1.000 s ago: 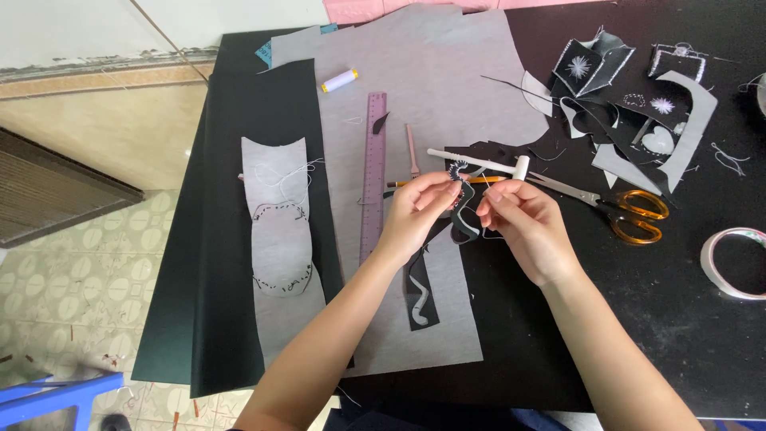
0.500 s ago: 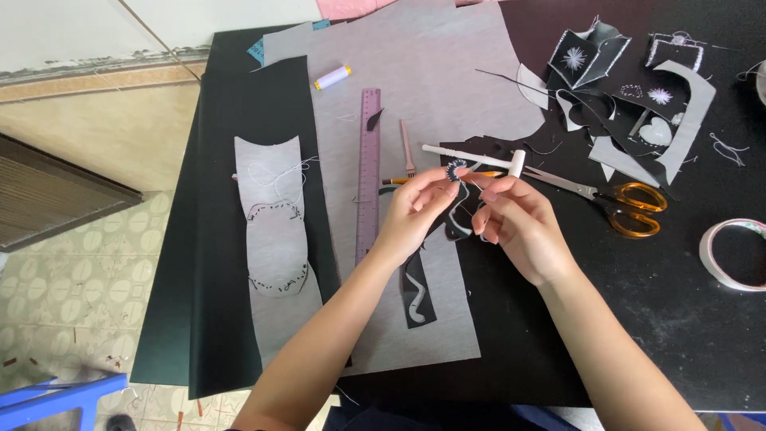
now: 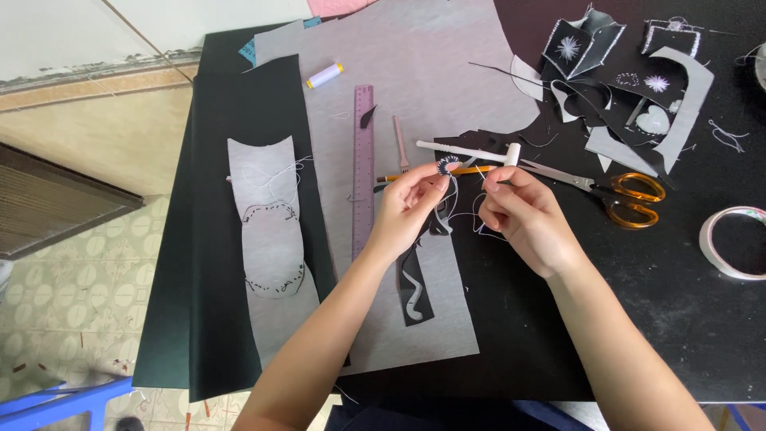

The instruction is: Wrapping white thread around a small decorative leather component as part of a leather crafting process.

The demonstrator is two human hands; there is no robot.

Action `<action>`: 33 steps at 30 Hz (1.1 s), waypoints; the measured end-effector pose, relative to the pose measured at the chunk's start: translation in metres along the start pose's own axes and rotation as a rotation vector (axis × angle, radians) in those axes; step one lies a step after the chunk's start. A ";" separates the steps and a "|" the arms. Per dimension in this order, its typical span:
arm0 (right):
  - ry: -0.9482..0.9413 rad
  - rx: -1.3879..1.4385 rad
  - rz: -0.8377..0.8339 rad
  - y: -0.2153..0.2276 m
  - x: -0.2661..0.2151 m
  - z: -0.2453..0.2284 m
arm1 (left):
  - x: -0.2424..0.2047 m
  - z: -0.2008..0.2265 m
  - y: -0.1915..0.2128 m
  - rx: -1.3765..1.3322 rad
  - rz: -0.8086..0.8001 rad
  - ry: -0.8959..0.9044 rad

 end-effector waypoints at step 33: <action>-0.280 -0.159 -0.878 0.009 -0.035 -0.071 | 0.011 0.029 0.050 -0.103 0.817 -0.174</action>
Point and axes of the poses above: each hand's wrist, its own x-axis towards the middle knuckle, its own y-axis out of the back of the hand, z = x × y, the point moved 2 cm from there along x, towards the middle knuckle, and after that the axes turned 7 degrees about x, right-handed, at the moved point
